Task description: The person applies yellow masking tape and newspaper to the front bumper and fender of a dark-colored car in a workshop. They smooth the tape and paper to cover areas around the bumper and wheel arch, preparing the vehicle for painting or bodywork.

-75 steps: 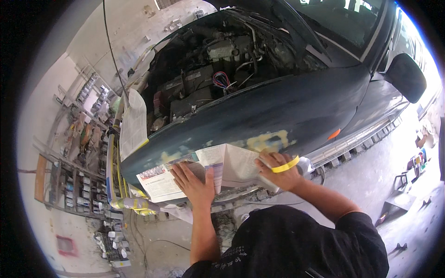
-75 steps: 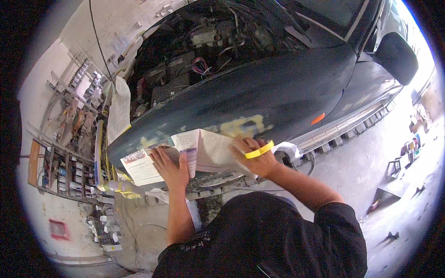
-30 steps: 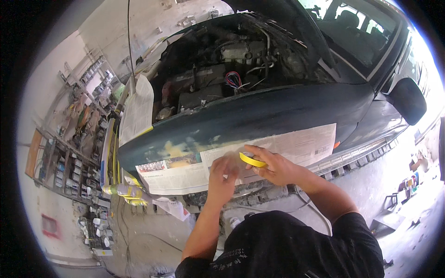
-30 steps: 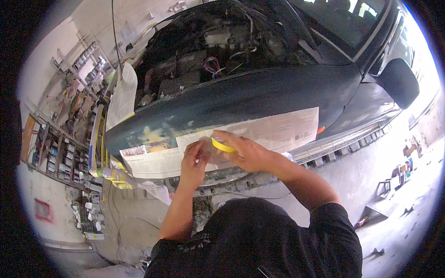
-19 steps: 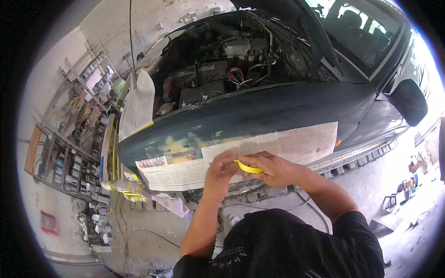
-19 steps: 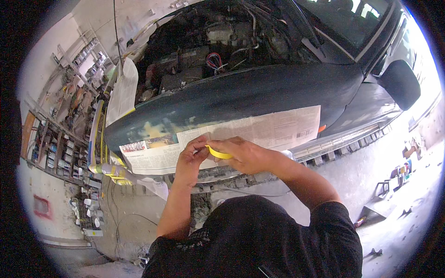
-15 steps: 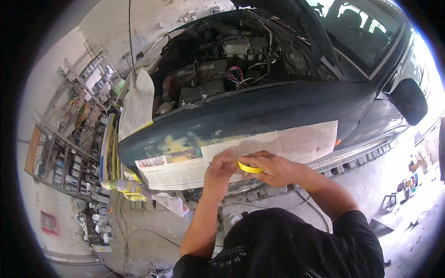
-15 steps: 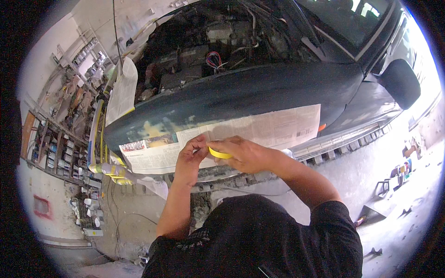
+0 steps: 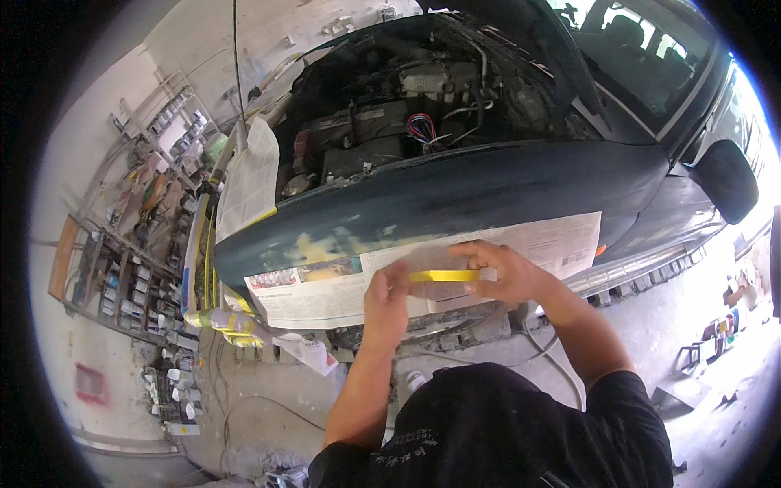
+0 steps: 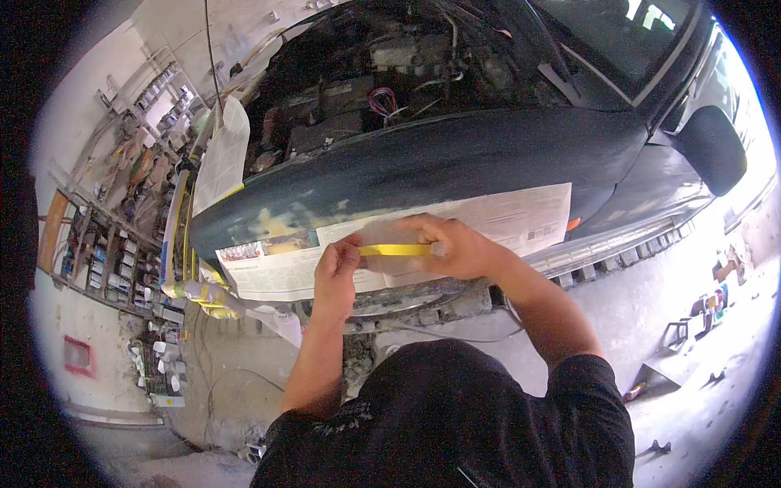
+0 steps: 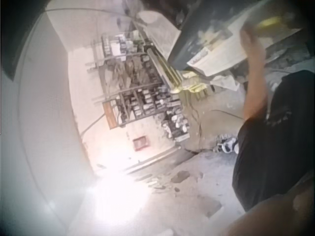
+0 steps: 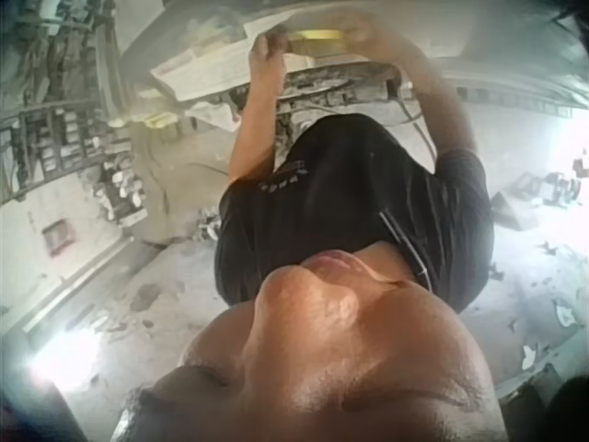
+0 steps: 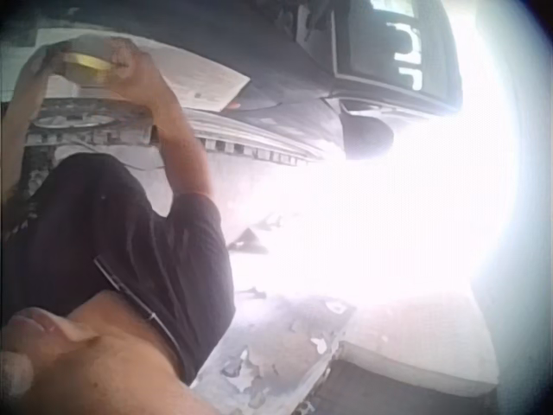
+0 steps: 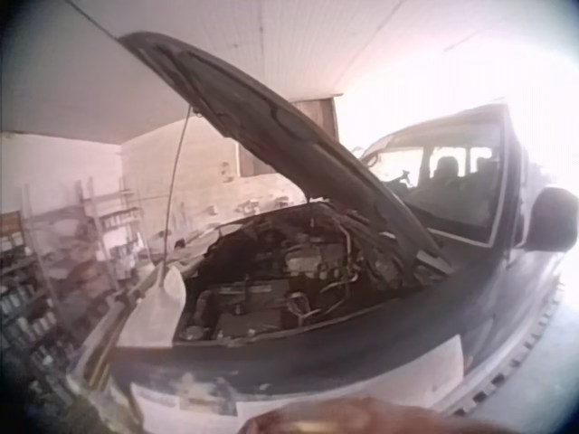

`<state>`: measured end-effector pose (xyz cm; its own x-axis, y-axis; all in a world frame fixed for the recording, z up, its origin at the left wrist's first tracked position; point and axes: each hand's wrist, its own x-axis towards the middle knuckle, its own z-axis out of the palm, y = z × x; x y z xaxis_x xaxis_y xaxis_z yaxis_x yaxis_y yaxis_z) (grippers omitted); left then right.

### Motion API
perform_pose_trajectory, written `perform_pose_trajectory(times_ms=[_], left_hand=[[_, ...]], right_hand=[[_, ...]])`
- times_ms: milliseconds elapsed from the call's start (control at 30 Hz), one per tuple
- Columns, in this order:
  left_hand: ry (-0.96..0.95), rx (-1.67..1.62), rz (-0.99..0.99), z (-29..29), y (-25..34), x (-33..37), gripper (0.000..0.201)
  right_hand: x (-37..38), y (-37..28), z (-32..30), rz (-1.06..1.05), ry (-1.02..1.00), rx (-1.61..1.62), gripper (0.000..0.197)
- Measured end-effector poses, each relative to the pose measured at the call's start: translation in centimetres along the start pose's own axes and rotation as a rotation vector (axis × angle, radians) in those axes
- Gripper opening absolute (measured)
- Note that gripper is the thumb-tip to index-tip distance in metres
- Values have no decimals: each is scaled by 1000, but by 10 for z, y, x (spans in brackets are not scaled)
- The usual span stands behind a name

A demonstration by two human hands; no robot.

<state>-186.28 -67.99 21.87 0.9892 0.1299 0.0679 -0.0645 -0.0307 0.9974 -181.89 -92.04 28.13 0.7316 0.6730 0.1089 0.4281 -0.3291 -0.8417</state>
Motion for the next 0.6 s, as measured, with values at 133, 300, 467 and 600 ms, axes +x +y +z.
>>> perform_pose_trajectory(times_ms=[133,300,467,600], left_hand=[[105,-62,26,-27,-17,7,20],[400,-62,7,-96,-22,17,18],[675,-12,64,-201,-42,29,15],[821,113,71,-252,-43,38,15]], right_hand=[[-3,24,-8,-111,71,35,58],[-15,36,-32,19,94,473,54],[-32,51,-59,74,219,367,56],[-28,54,-60,95,265,405,56]])
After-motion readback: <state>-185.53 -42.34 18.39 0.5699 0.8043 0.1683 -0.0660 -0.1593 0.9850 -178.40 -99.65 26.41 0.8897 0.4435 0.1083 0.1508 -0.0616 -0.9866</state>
